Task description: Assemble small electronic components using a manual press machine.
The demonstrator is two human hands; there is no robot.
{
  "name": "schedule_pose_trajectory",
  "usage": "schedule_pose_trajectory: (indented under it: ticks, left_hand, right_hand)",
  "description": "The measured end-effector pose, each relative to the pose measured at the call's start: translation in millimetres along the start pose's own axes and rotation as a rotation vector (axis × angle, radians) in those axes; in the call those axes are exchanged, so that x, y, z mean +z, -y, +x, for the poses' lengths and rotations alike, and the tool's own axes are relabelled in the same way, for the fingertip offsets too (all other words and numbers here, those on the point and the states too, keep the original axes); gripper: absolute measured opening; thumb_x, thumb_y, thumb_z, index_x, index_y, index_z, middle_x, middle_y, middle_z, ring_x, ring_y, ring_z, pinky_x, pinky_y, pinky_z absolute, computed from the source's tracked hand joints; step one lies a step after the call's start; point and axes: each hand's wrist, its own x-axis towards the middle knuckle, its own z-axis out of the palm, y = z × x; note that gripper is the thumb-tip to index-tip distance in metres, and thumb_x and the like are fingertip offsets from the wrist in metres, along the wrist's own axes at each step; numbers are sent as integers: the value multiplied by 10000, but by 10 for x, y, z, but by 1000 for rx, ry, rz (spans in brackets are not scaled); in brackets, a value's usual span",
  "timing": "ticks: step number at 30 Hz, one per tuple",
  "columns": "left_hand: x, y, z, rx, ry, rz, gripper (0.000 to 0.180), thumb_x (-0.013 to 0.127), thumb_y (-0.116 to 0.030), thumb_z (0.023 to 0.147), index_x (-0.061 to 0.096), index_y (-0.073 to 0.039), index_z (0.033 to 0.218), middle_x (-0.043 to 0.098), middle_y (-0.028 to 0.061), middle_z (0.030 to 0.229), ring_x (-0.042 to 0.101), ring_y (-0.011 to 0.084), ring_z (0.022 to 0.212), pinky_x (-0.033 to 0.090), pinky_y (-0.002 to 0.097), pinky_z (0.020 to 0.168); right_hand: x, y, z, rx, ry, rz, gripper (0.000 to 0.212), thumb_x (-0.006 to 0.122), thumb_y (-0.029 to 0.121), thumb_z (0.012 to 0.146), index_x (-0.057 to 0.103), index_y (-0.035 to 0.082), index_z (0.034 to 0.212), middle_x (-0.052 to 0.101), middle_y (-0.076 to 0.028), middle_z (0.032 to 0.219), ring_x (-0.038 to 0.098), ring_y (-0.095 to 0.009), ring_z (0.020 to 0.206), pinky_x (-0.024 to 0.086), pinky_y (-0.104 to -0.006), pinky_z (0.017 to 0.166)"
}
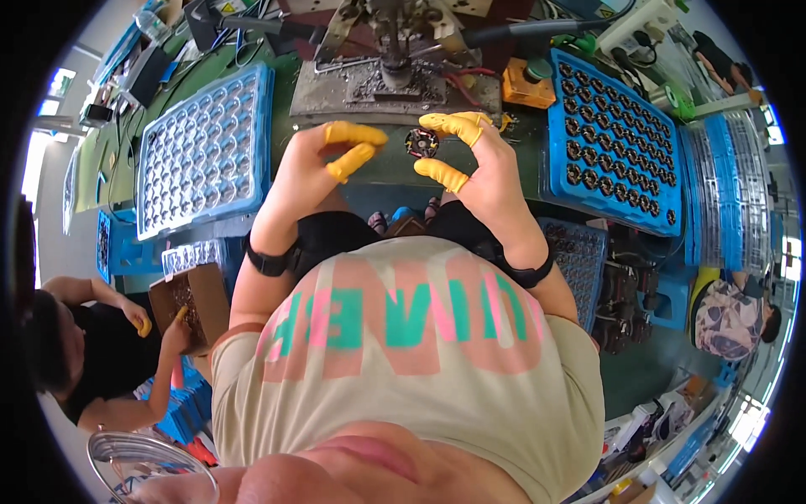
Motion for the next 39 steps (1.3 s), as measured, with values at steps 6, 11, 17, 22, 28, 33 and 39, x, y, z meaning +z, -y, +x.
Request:
schedule_pose_trajectory:
  ticks: [6, 11, 17, 22, 28, 33, 39]
  left_hand:
    - [66, 21, 85, -168, 137, -236, 240, 653, -46, 905, 637, 63, 1118, 687, 83, 1046, 643, 131, 966, 508, 264, 880]
    - [39, 67, 82, -163, 124, -275, 240, 658, -62, 905, 639, 64, 1108, 688, 86, 1032, 647, 130, 936, 514, 265, 861]
    - [-76, 150, 96, -169, 187, -349, 223, 670, -85, 892, 663, 59, 1063, 706, 73, 926, 669, 116, 846, 531, 251, 772]
    - [-149, 135, 93, -210, 269, -277, 210, 667, -97, 888, 672, 66, 1020, 711, 84, 876, 673, 124, 836, 532, 257, 779]
    - [-228, 170, 94, -194, 386, -156, 170, 661, -85, 864, 677, 47, 969, 704, 75, 837, 653, 111, 796, 513, 257, 754]
    - [-199, 254, 83, -187, 464, -227, 141, 637, -86, 876, 661, 42, 930, 688, 62, 799, 651, 124, 786, 500, 262, 780]
    - [-98, 303, 64, -212, 374, -339, 173, 636, -127, 910, 663, 42, 939, 687, 74, 845, 654, 139, 810, 499, 270, 782]
  right_hand:
    - [132, -34, 3, -132, -17, -60, 468, 847, 155, 673, 657, 28, 1081, 662, -81, 1042, 611, -237, 989, 466, -331, 889]
    - [205, -66, 37, -183, -42, -91, 459, 848, 185, 670, 665, 58, 1072, 664, -72, 1018, 605, -268, 981, 445, -380, 933]
    - [214, -84, 30, -219, 9, -94, 456, 830, 215, 681, 667, 63, 1079, 657, -73, 1034, 601, -282, 991, 428, -406, 969]
    - [201, -78, 17, -276, 97, -73, 468, 812, 243, 689, 668, 50, 1090, 650, -88, 1060, 600, -290, 1008, 433, -422, 965]
    - [239, -37, -6, -305, 171, -71, 436, 783, 239, 730, 666, 99, 1126, 621, -65, 1041, 566, -258, 1031, 399, -404, 974]
    - [271, -37, -46, -266, 204, -11, 449, 790, 236, 722, 664, 90, 1128, 617, -75, 1044, 566, -285, 1019, 440, -364, 891]
    - [235, -135, -68, -262, 142, -21, 478, 820, 228, 688, 669, 86, 1119, 619, -88, 1038, 585, -278, 967, 471, -354, 843]
